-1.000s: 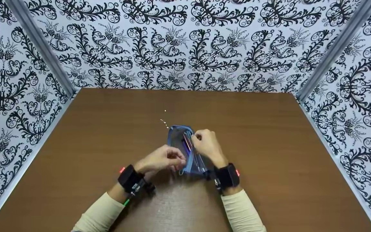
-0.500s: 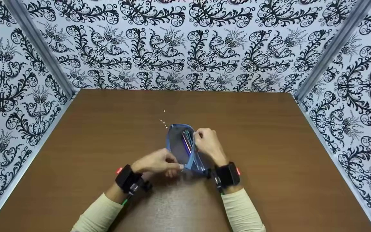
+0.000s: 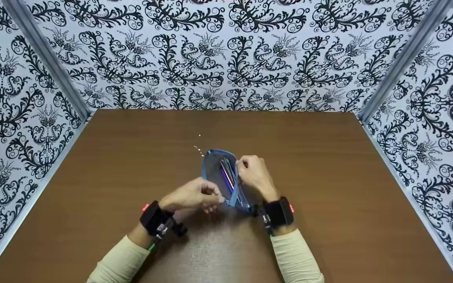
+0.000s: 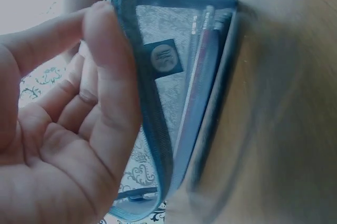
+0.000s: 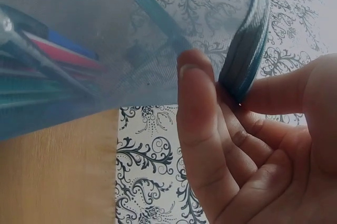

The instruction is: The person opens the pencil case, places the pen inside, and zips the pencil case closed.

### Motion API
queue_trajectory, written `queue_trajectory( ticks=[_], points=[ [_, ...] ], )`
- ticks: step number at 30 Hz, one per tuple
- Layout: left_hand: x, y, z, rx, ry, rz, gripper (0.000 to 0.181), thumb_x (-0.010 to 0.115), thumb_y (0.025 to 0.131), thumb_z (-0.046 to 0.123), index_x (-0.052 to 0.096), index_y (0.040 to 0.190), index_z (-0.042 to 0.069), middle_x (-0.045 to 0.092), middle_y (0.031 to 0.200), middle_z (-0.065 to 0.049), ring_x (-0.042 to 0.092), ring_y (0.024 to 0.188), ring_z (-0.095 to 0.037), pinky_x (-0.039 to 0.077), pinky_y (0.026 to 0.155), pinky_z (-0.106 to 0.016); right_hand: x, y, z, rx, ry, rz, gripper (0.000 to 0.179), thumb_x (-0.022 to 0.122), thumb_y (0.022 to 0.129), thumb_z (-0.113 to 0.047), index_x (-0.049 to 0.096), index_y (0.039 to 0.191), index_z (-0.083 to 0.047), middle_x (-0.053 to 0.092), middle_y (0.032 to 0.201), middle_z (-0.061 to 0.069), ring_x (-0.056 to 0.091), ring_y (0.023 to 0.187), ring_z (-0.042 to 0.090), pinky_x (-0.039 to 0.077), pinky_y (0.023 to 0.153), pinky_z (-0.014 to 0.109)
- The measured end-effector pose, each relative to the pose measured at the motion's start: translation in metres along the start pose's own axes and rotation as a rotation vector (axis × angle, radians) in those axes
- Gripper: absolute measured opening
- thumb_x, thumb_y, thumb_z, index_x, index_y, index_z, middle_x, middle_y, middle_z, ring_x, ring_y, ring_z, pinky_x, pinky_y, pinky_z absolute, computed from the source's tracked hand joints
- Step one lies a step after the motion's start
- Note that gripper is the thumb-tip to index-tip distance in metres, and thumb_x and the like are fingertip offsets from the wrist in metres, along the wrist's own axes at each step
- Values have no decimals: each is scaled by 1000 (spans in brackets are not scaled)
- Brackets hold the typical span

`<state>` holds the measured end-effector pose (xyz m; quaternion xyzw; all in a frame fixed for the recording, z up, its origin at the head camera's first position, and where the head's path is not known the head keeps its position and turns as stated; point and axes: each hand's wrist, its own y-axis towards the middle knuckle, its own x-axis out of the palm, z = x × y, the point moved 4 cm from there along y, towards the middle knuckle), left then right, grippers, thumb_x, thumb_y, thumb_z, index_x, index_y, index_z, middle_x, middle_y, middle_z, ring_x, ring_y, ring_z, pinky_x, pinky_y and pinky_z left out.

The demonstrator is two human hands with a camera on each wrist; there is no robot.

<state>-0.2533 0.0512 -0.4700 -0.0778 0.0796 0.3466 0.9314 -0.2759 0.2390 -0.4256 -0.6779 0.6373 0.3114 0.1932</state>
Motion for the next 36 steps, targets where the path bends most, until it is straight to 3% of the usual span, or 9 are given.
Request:
queue_trajectory(
  ticks=[3,6,10,15,19,24,28,33,36],
  points=[
    [1,0,5,45,3,-9,15,69,92,15,73,87,1,65,68,-4,62,58,-14,59,63,-51,0,0,1,-7,-8,-19,25,57,99,-17,72,86,-2,66,71,6,59,54,15,46,49,25],
    [3,0,9,77,-4,-23,15,68,93,14,73,88,1,63,67,-6,60,58,-16,57,56,-36,0,0,2,-22,-18,-22,26,57,99,-16,71,83,-2,63,67,4,56,52,13,43,49,24],
    [7,2,16,95,-22,-39,20,69,93,17,72,92,-3,62,67,-9,59,57,-16,52,52,-23,-1,0,2,-48,-34,-12,26,58,98,-16,71,80,-2,60,63,2,53,50,11,39,48,24],
    [11,4,23,116,-19,-41,21,70,93,18,71,91,-3,62,65,-3,59,58,-15,53,53,-26,-2,-3,2,-74,-38,1,23,60,97,-16,72,82,-4,66,70,7,54,55,12,40,50,23],
    [12,9,27,150,-5,-22,19,69,93,18,72,86,0,61,63,-1,58,56,-13,56,55,-37,-3,-5,2,-92,-39,3,23,61,97,-19,73,81,-6,63,71,2,51,58,12,39,52,23],
    [13,16,28,145,-42,28,21,69,93,18,71,87,-3,60,64,1,56,56,-8,51,53,-26,-7,-10,7,-103,-26,15,30,60,100,-29,72,80,-9,57,67,-3,48,60,13,36,53,24],
    [11,20,30,128,-41,90,25,69,93,19,71,93,-6,62,68,-3,57,57,-9,52,54,-27,-11,-14,13,-79,5,36,39,54,102,-37,67,76,-11,53,65,-3,49,60,13,38,54,24],
    [9,28,32,115,-34,150,27,69,94,21,70,95,-7,63,70,-8,57,56,-12,50,52,-23,-15,-20,21,-55,108,29,40,48,105,-36,72,96,-5,70,83,7,66,69,16,58,66,36],
    [8,32,34,119,-23,167,30,69,94,22,68,92,-8,62,67,-5,56,57,-15,48,50,-21,-17,-24,25,-68,172,1,41,45,106,-32,70,106,-1,72,91,12,70,76,18,60,75,45]
  ],
)
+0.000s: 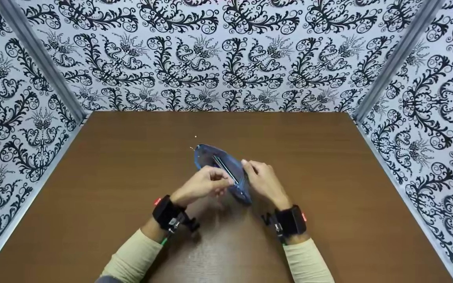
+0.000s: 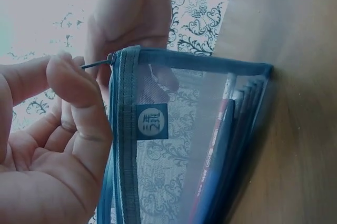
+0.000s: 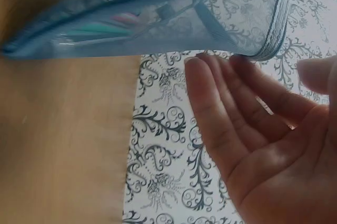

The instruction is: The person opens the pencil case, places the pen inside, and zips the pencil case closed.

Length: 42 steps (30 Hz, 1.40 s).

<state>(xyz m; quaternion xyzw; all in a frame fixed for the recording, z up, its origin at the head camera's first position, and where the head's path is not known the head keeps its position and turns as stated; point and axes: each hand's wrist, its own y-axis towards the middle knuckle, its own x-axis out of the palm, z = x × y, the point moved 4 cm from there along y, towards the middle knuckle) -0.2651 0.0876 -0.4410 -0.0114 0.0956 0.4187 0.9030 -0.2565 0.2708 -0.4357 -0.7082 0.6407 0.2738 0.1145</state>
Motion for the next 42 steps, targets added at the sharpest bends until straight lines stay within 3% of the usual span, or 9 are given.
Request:
queue_trajectory(
  ticks=[7,11,18,21,27,33,36,42],
  points=[
    [-3,13,3,28,1,65,27,70,93,21,68,81,-3,59,60,3,55,54,-11,46,49,-20,-5,-6,7,-132,-47,-96,31,46,106,-21,70,117,-5,73,108,7,68,98,13,55,88,29],
    [-4,19,3,26,-29,83,22,69,94,17,69,81,0,61,63,3,57,53,-9,49,51,-21,-4,-6,11,-160,-91,-140,28,63,99,-25,69,122,-11,72,113,2,66,102,14,54,90,27],
    [-3,24,4,10,-53,120,17,69,93,14,72,84,0,61,63,0,58,53,-10,56,56,-30,-3,-4,9,-243,-191,-53,37,82,82,-28,73,113,-9,74,101,-1,69,90,13,59,83,38],
    [-1,25,5,1,-68,124,16,68,93,12,72,85,-1,61,63,0,58,53,-10,56,55,-27,-3,-5,8,-281,-234,-27,38,85,78,-25,74,109,-7,74,95,0,69,84,14,59,78,38],
    [2,28,7,9,-82,132,17,69,93,12,72,84,-3,62,63,0,59,53,-12,56,54,-25,-2,-6,8,-287,-263,17,25,83,80,-13,75,101,-4,74,87,1,69,78,18,57,72,30],
    [1,30,8,46,-24,131,17,67,95,15,74,88,0,65,67,-2,60,54,-13,60,60,-40,-2,-6,7,-316,-272,19,14,78,85,-12,76,98,-6,74,86,0,69,77,13,59,70,42],
    [1,30,9,45,-17,141,17,67,95,16,74,87,2,65,67,-1,62,56,-18,60,60,-38,-2,-6,5,-356,-296,24,10,76,85,-10,76,95,-7,75,85,0,68,75,10,59,67,42],
    [1,31,11,26,10,173,17,69,94,17,74,85,3,65,65,-4,66,67,-41,54,52,-24,-3,-7,2,-406,-308,6,4,73,86,-6,76,90,-6,75,85,1,68,74,11,59,66,42]
  ],
)
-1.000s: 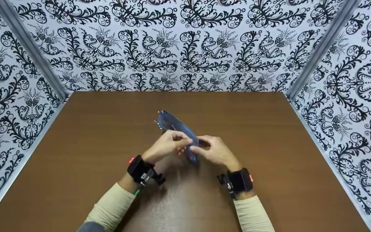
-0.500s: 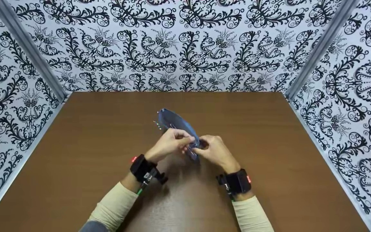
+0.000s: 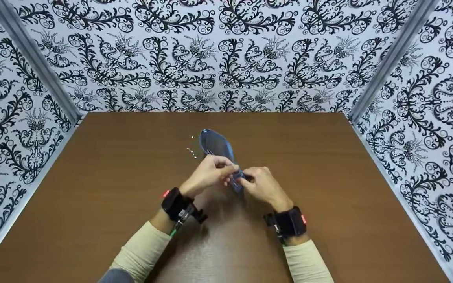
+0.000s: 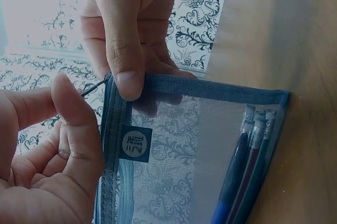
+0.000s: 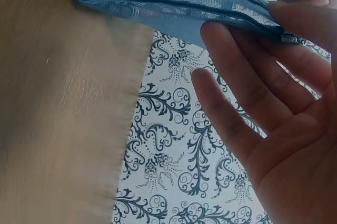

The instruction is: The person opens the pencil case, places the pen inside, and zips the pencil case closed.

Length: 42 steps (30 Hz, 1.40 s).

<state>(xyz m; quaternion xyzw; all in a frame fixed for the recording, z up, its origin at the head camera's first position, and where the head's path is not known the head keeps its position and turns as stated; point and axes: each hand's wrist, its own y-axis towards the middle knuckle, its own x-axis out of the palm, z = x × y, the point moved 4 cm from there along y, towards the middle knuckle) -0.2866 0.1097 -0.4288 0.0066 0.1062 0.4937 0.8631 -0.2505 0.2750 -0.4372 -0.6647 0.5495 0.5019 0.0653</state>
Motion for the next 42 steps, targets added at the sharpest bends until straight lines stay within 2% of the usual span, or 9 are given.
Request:
queue_trajectory(
  ticks=[3,5,10,13,17,23,28,35,42],
  points=[
    [0,0,1,-7,18,8,17,69,94,17,74,86,3,68,68,-10,66,70,-45,53,51,-22,0,0,0,-20,-1,-7,4,73,87,-6,76,90,-5,75,85,2,68,75,11,59,67,42],
    [0,0,1,-10,27,11,17,69,93,17,74,86,3,70,71,-13,67,70,-44,57,53,-28,-1,-1,0,-32,-5,-10,4,73,87,-5,76,90,-4,75,85,4,68,75,12,59,67,42],
    [-1,0,1,-7,42,10,17,70,93,17,74,85,3,71,74,-18,66,56,-25,60,61,-44,-1,-1,2,-40,-4,-31,4,72,88,-6,76,89,-4,74,84,2,68,76,12,58,67,43],
    [-1,0,1,-5,53,13,17,70,93,17,74,84,3,71,75,-20,62,52,-12,60,60,-42,-1,-2,3,-44,4,-41,4,72,88,-7,76,88,-5,74,84,0,66,75,12,57,65,44],
    [-1,0,1,3,89,23,17,70,93,16,74,83,3,71,72,-16,61,50,-9,60,56,-36,-1,-2,3,-60,16,-45,5,72,89,-9,75,88,-5,73,84,0,66,75,12,56,64,43],
    [-2,-1,3,9,137,36,17,70,93,16,75,83,3,71,69,-11,61,49,-7,54,49,-23,-2,-2,3,-82,9,-46,5,72,89,-8,76,88,-5,74,85,0,68,76,13,57,65,41],
    [-2,-2,3,-3,132,44,17,71,93,16,74,81,4,70,68,-8,62,50,-8,54,49,-23,-3,-3,3,-81,11,-43,4,73,88,-6,76,90,-5,74,86,0,69,78,14,57,66,39],
    [-3,-4,4,-17,115,39,16,70,93,16,74,83,3,71,71,-13,62,50,-8,54,49,-23,-3,-4,4,-77,29,-55,7,72,89,-6,77,94,-5,75,88,0,70,80,14,58,69,34],
    [-9,-4,2,2,125,77,17,69,94,15,75,82,5,64,62,-2,59,50,-7,51,49,-20,-5,-2,2,-53,30,-69,11,71,90,-9,77,98,-3,75,88,1,69,80,12,58,69,40]
  ],
)
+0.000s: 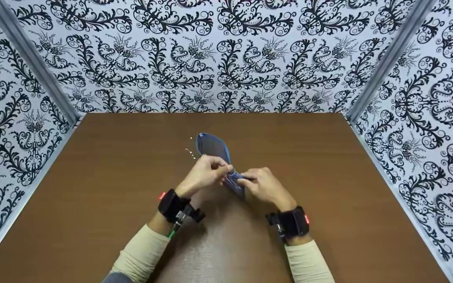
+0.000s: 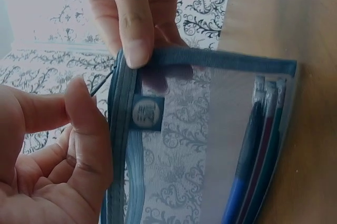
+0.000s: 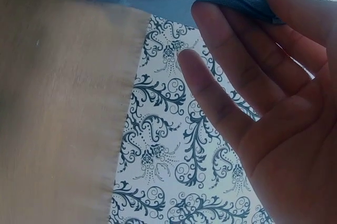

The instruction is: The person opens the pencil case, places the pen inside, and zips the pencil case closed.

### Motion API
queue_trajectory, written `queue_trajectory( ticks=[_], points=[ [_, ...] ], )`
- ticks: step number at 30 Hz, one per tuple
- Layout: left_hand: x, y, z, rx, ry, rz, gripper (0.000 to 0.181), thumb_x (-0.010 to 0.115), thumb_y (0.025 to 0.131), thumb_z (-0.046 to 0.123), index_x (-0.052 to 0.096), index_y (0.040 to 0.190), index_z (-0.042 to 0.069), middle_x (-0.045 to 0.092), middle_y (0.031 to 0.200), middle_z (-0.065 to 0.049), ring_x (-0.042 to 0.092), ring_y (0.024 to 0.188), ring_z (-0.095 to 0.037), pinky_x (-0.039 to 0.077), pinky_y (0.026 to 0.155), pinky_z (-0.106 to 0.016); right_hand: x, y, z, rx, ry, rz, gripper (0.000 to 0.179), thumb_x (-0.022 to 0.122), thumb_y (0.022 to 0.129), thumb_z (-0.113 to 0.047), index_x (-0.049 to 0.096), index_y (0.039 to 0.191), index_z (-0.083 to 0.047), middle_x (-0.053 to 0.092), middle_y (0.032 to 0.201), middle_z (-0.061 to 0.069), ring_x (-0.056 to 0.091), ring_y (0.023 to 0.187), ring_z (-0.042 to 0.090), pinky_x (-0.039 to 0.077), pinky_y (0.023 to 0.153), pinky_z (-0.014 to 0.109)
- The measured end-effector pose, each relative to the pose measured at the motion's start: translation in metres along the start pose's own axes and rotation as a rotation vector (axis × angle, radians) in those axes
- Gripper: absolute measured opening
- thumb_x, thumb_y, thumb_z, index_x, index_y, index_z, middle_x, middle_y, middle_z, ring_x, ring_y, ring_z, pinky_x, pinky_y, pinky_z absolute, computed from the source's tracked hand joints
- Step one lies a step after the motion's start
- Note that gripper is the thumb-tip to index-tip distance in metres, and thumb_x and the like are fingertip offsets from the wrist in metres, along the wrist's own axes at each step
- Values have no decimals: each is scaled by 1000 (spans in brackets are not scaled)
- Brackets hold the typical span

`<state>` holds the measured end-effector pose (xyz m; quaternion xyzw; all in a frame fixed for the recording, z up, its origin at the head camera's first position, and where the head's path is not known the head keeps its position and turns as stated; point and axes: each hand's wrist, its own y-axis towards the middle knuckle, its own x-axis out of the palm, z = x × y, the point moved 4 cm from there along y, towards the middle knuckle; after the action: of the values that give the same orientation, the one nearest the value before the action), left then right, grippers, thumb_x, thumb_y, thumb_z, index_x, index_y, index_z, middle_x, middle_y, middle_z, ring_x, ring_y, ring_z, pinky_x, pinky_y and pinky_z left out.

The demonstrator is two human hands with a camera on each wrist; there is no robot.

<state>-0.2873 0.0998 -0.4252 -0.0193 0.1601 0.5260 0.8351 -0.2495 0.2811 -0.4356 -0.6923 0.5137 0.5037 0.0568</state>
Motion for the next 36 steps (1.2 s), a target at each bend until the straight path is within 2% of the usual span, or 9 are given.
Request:
queue_trajectory(
  ticks=[3,11,16,20,25,30,36],
  points=[
    [-3,0,-3,-1,5,18,17,69,93,15,75,82,4,64,62,-1,58,51,-7,50,48,-19,0,0,-1,13,5,-6,13,71,91,-10,77,100,-3,75,89,0,68,81,11,59,70,44],
    [-4,0,-6,1,-21,16,22,68,94,14,72,77,0,61,61,2,58,49,-9,50,47,-19,0,0,-2,38,5,-23,16,70,93,-15,77,103,-4,73,88,-3,64,76,7,56,66,34],
    [-5,0,-6,-16,-26,31,22,69,94,16,72,78,2,67,68,-9,59,51,-9,55,51,-26,0,0,-1,40,-6,-27,16,70,93,-16,77,102,-5,73,87,-3,63,75,7,55,67,33],
    [-10,-1,-7,-39,-34,67,20,69,94,17,72,78,4,69,73,-14,61,53,-11,58,53,-29,-2,-1,1,64,-4,-25,15,70,92,-15,77,101,-5,73,87,-3,62,74,7,56,66,39],
    [-13,-1,-8,-53,-16,79,21,69,93,17,72,78,4,66,69,-5,60,52,-10,55,50,-24,-1,-1,2,70,0,-34,16,70,93,-15,77,102,-4,73,87,-3,62,74,7,56,66,42],
    [-13,-1,-8,-66,-26,85,20,70,93,17,72,78,4,66,68,-4,58,52,-10,53,49,-23,-1,-1,2,61,1,-22,15,70,92,-14,77,101,-4,73,87,-3,63,75,8,57,67,43],
    [-17,0,-9,-48,-38,85,20,70,93,16,72,80,2,65,67,-4,58,52,-9,55,51,-24,-3,-1,1,89,-8,-29,14,70,93,-17,77,101,-7,73,88,-3,65,78,8,57,68,30]
  ],
)
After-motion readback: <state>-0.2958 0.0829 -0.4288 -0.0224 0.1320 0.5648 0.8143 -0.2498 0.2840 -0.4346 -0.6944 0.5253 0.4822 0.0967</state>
